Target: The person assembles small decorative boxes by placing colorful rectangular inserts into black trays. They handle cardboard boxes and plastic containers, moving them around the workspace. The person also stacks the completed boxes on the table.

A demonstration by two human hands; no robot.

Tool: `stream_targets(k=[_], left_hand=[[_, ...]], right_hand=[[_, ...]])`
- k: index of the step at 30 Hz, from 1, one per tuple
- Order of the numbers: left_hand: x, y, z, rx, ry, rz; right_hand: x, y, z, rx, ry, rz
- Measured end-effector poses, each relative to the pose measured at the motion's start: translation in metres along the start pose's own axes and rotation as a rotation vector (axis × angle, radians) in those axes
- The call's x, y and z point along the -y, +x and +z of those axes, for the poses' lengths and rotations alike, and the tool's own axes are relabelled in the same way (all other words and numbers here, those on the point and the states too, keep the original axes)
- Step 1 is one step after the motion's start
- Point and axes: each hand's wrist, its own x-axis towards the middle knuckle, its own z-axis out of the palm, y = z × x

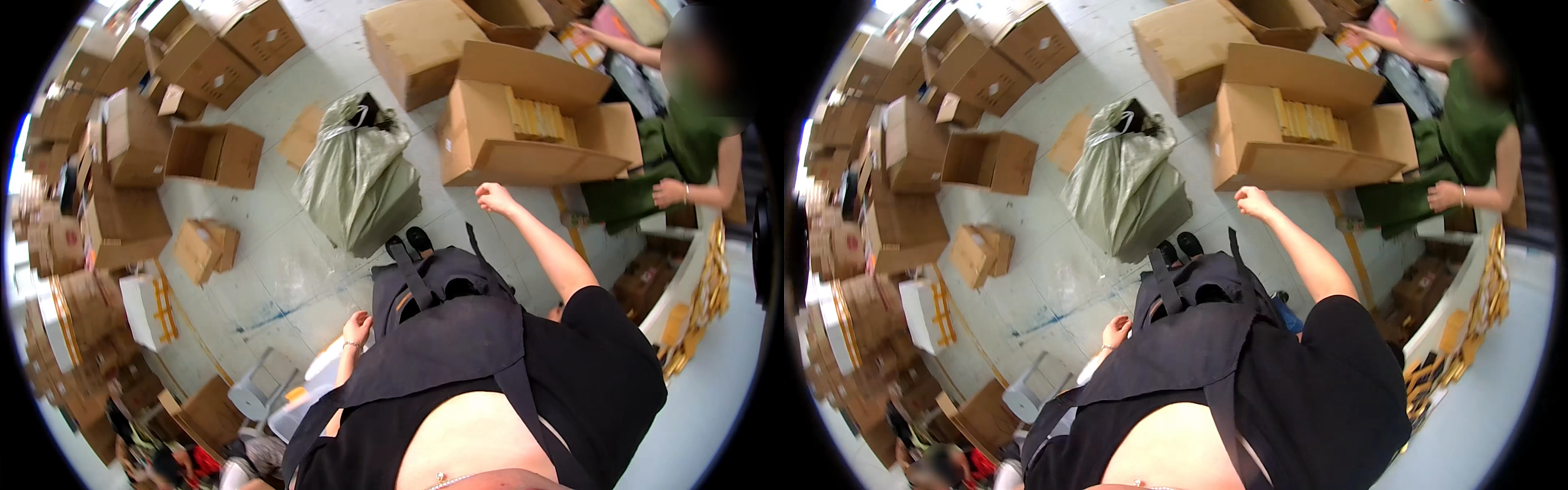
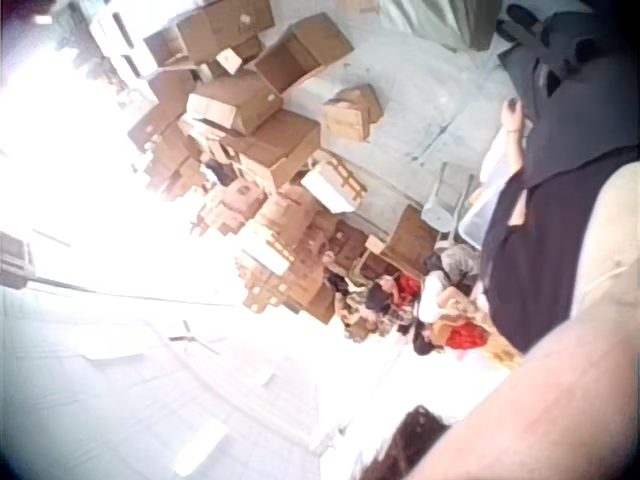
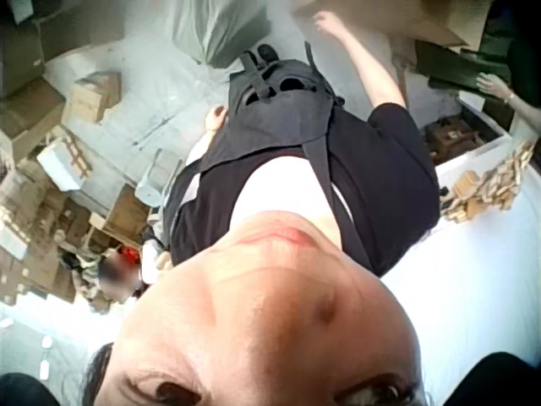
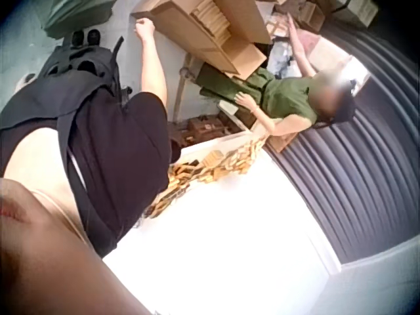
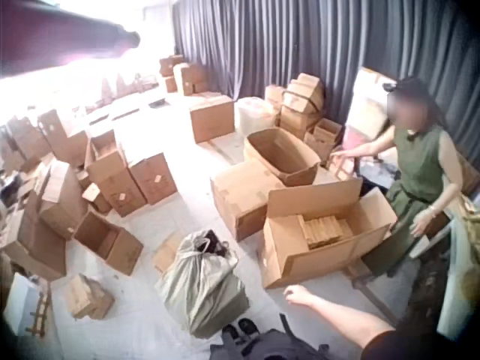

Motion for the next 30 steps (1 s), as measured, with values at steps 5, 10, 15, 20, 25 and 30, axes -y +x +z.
stream_targets(k=[5, 10, 15, 20, 25, 30], left_hand=[[-0.034, 0.071, -0.051, 0.12, 0.256, 0.017], [-0.06, 0.112, -0.108, -0.131, 0.244, 0.0], [-0.082, 0.113, -0.112, -0.147, 0.147, -0.139], [-0.122, 0.108, -0.042, 0.056, 0.052, -0.233], [-0.226, 0.141, 0.022, 0.187, -0.14, -0.33], [-0.311, 0.167, 0.034, 0.12, -0.18, -0.352]], right_hand=[[0.079, 0.065, -0.116, -0.135, 0.247, 0.009], [0.162, 0.159, -0.302, -0.441, 0.309, 0.054], [0.184, 0.249, -0.345, -0.543, -0.152, 0.193], [0.212, 0.31, -0.362, -0.65, -0.464, 0.053], [0.208, 0.357, -0.393, -0.561, -0.704, 0.005], [0.223, 0.391, -0.414, -1.048, -1.008, -0.464]])
